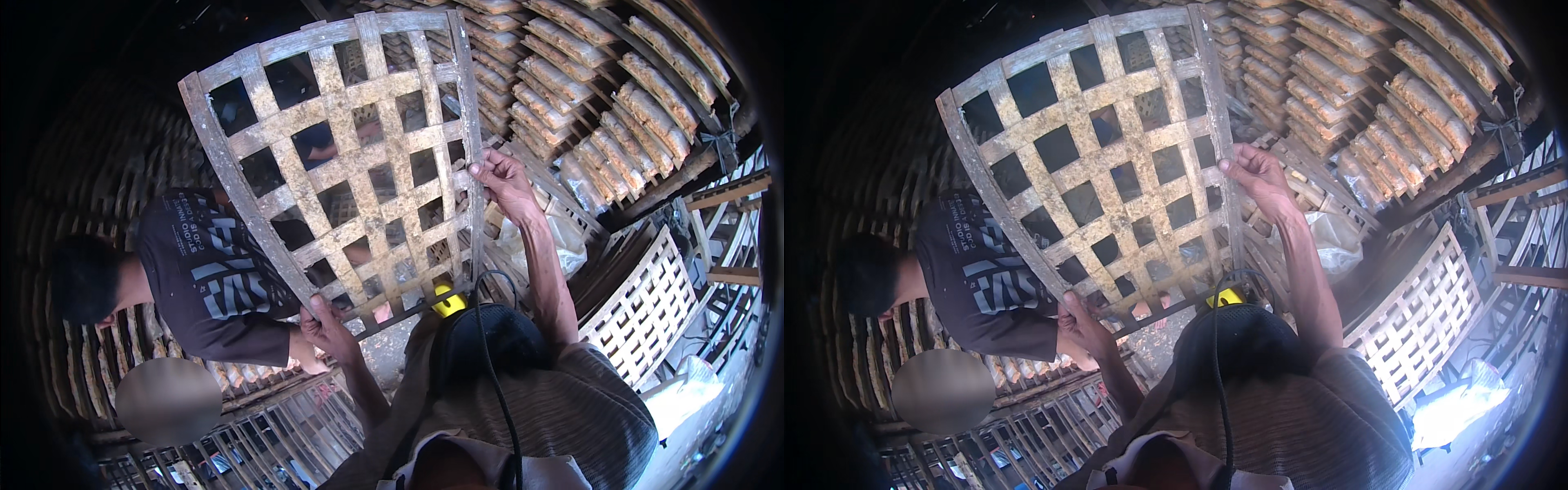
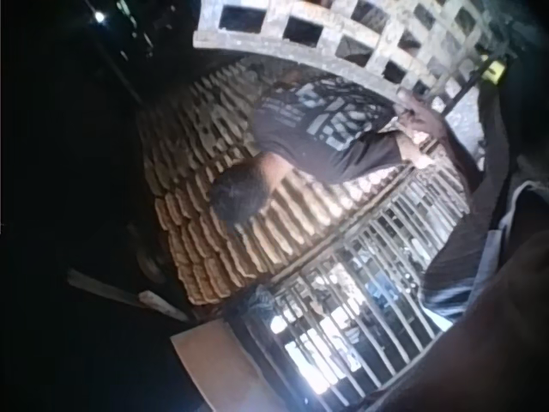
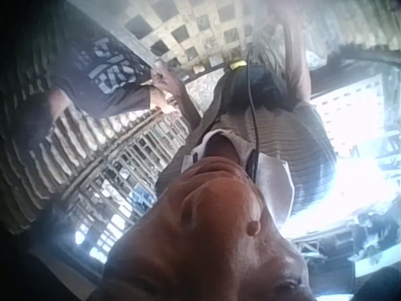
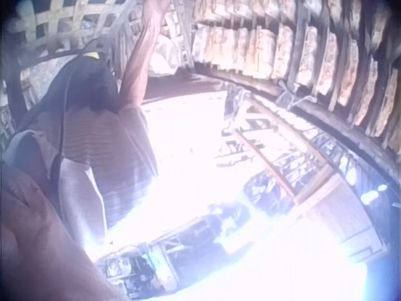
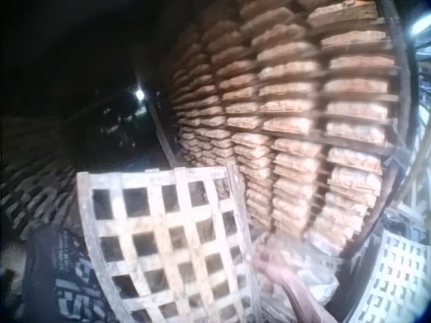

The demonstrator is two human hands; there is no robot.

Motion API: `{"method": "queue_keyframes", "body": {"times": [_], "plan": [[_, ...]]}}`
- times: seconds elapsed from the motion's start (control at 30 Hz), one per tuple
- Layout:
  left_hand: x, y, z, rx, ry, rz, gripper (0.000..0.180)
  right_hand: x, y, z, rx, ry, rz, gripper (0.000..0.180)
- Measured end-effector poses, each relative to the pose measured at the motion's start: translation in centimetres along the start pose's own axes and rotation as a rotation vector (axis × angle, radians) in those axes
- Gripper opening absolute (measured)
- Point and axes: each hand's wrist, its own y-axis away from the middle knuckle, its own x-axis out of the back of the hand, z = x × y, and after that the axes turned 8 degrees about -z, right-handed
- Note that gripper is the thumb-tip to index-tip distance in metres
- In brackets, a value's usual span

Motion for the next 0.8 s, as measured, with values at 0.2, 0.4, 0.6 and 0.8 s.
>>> {"method": "queue_keyframes", "body": {"times": [0.2, 0.4, 0.6, 0.8], "plan": [[-0.7, -0.2, -0.3, 0.004, 0.018, 0.024, 0.038, 1.0, 1.0, -0.4, -0.105, 0.034, -0.137, 0.033], [-0.6, 0.0, -0.9, 0.012, 0.047, 0.004, 0.038, 0.5, 2.1, -0.7, 0.016, 0.006, -0.105, 0.029], [-1.0, 0.1, -0.9, -0.002, 0.045, 0.021, 0.038, 2.2, 2.9, -0.2, -0.088, 0.034, -0.108, 0.038], [-1.0, 0.1, -0.9, 0.012, 0.046, 0.021, 0.038, 1.7, 3.5, -0.7, -0.015, 0.125, -0.206, 0.043]]}}
